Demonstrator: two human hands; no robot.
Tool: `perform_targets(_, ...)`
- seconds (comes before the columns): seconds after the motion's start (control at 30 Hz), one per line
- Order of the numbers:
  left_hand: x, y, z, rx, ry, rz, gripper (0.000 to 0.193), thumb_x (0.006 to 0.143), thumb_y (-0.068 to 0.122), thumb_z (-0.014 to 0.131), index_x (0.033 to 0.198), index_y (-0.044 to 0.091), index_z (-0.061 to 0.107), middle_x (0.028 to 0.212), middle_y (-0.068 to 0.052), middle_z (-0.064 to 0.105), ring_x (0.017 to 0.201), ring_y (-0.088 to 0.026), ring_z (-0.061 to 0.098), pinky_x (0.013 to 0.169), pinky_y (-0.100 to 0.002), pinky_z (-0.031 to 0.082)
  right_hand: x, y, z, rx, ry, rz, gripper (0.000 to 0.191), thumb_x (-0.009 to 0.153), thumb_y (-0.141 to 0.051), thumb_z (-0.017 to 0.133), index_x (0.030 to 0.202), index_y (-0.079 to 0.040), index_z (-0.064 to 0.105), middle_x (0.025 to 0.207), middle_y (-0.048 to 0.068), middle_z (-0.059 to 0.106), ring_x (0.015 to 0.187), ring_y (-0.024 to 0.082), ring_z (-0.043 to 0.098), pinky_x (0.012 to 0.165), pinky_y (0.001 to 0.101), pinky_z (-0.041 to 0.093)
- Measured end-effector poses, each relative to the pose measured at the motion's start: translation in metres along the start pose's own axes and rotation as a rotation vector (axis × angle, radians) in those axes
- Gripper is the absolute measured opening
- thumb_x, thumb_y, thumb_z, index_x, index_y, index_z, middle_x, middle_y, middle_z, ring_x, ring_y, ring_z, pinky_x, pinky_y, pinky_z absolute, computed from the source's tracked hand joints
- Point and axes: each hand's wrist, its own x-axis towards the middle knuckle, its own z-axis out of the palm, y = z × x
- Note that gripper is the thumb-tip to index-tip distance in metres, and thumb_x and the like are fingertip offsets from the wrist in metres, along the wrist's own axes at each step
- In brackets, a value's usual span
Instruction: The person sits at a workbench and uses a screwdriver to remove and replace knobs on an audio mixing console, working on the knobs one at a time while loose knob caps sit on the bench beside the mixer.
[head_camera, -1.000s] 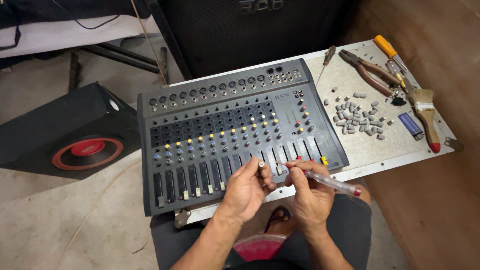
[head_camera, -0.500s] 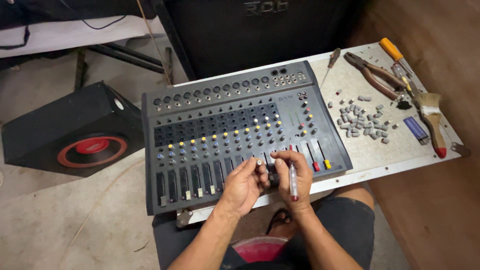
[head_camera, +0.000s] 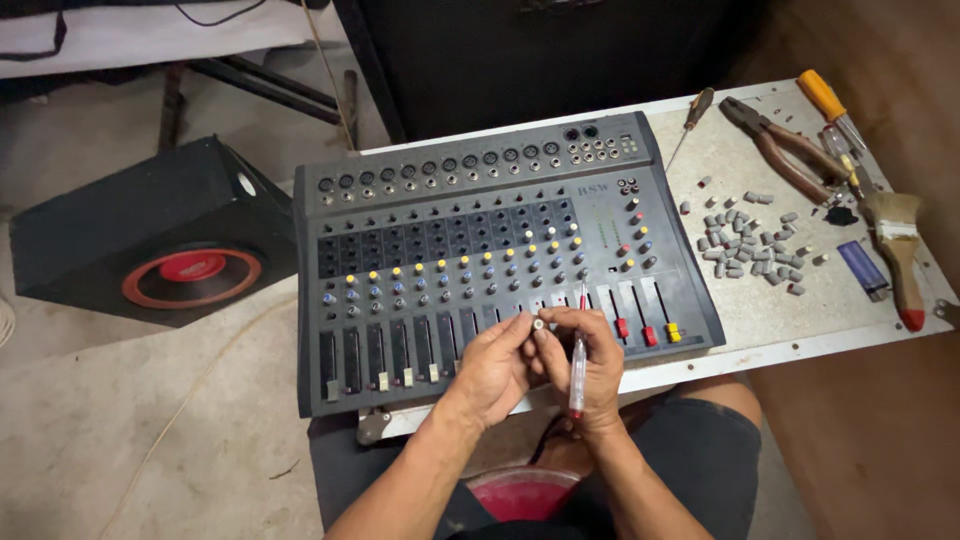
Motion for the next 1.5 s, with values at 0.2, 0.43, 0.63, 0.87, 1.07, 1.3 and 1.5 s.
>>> perform_targets(0.2, 0.0009, 0.0000, -0.0023, 0.030, 0.036, -0.020, 0.026, 0.106, 0.028, 0.056, 0.097, 0.005, 0.064, 0.081, -0.002, 0.061, 0.069, -0.014, 0.059, 0.066, -0.028, 0.051, -0.0016, -0.0013, -0.0004, 0.020, -0.006, 0.040, 0.027, 0.088, 0.005, 0.076, 0.110, -0.003, 0.062, 0.106, 0.012, 0.072, 0.090, 0.015, 0.070, 0.080, 0.0267, 0.057)
perform_targets(0.43, 0.0036, -0.0007, -0.0032, 0.094, 0.048, -0.026, 0.027, 0.106, 0.029, 0.058, 0.101, 0.004, 0.065, 0.082, -0.001, 0.061, 0.071, -0.011, 0.058, 0.066, -0.027, 0.051, -0.0028, 0.0018, 0.0004, 0.086, 0.000, 0.009, 0.029, 0.088, 0.008, 0.076, 0.110, -0.003, 0.060, 0.102, 0.012, 0.071, 0.085, 0.014, 0.069, 0.076, 0.0264, 0.056)
perform_targets(0.63, 0.0035, 0.0030, 0.0001, 0.117, 0.055, -0.052, 0.027, 0.105, 0.031, 0.059, 0.103, 0.005, 0.065, 0.083, 0.000, 0.061, 0.071, -0.011, 0.057, 0.066, -0.027, 0.050, -0.0040, 0.0024, -0.0002, 0.106, -0.013, 0.035, 0.029, 0.089, 0.009, 0.075, 0.110, -0.003, 0.060, 0.101, 0.011, 0.070, 0.084, 0.013, 0.067, 0.074, 0.0261, 0.056)
perform_targets(0.87, 0.0023, 0.0051, 0.0048, 0.159, 0.062, -0.057, 0.027, 0.103, 0.031, 0.060, 0.102, 0.005, 0.066, 0.082, 0.000, 0.062, 0.069, -0.011, 0.057, 0.064, -0.026, 0.049, -0.0040, 0.0027, -0.0015, 0.082, -0.002, 0.014, 0.030, 0.088, 0.008, 0.076, 0.111, -0.003, 0.059, 0.104, 0.012, 0.069, 0.091, 0.014, 0.068, 0.080, 0.0265, 0.056)
perform_targets(1.07, 0.0046, 0.0030, 0.0033, 0.157, 0.047, -0.056, 0.026, 0.104, 0.030, 0.061, 0.098, 0.005, 0.065, 0.080, -0.001, 0.061, 0.065, -0.012, 0.057, 0.063, -0.026, 0.050, -0.0080, 0.0061, -0.0010, 0.133, 0.035, 0.079, 0.027, 0.090, 0.007, 0.075, 0.111, -0.002, 0.060, 0.104, 0.012, 0.071, 0.089, 0.013, 0.068, 0.078, 0.0255, 0.056)
perform_targets(1.3, 0.0042, 0.0028, 0.0019, 0.142, 0.060, -0.064, 0.026, 0.104, 0.030, 0.061, 0.096, 0.006, 0.063, 0.078, 0.000, 0.059, 0.064, -0.013, 0.057, 0.062, -0.027, 0.050, -0.0084, 0.0076, -0.0017, 0.086, 0.015, 0.026, 0.028, 0.089, 0.009, 0.074, 0.110, -0.003, 0.059, 0.106, 0.013, 0.072, 0.089, 0.014, 0.068, 0.079, 0.0256, 0.056)
perform_targets(1.5, 0.0041, 0.0027, 0.0030, 0.148, 0.060, -0.056, 0.028, 0.105, 0.031, 0.060, 0.099, 0.005, 0.064, 0.078, -0.001, 0.059, 0.064, -0.012, 0.057, 0.063, -0.026, 0.051, -0.0077, 0.0060, -0.0019, 0.125, 0.005, 0.041, 0.026, 0.091, 0.009, 0.071, 0.110, -0.003, 0.059, 0.108, 0.014, 0.073, 0.081, 0.011, 0.067, 0.070, 0.0244, 0.055)
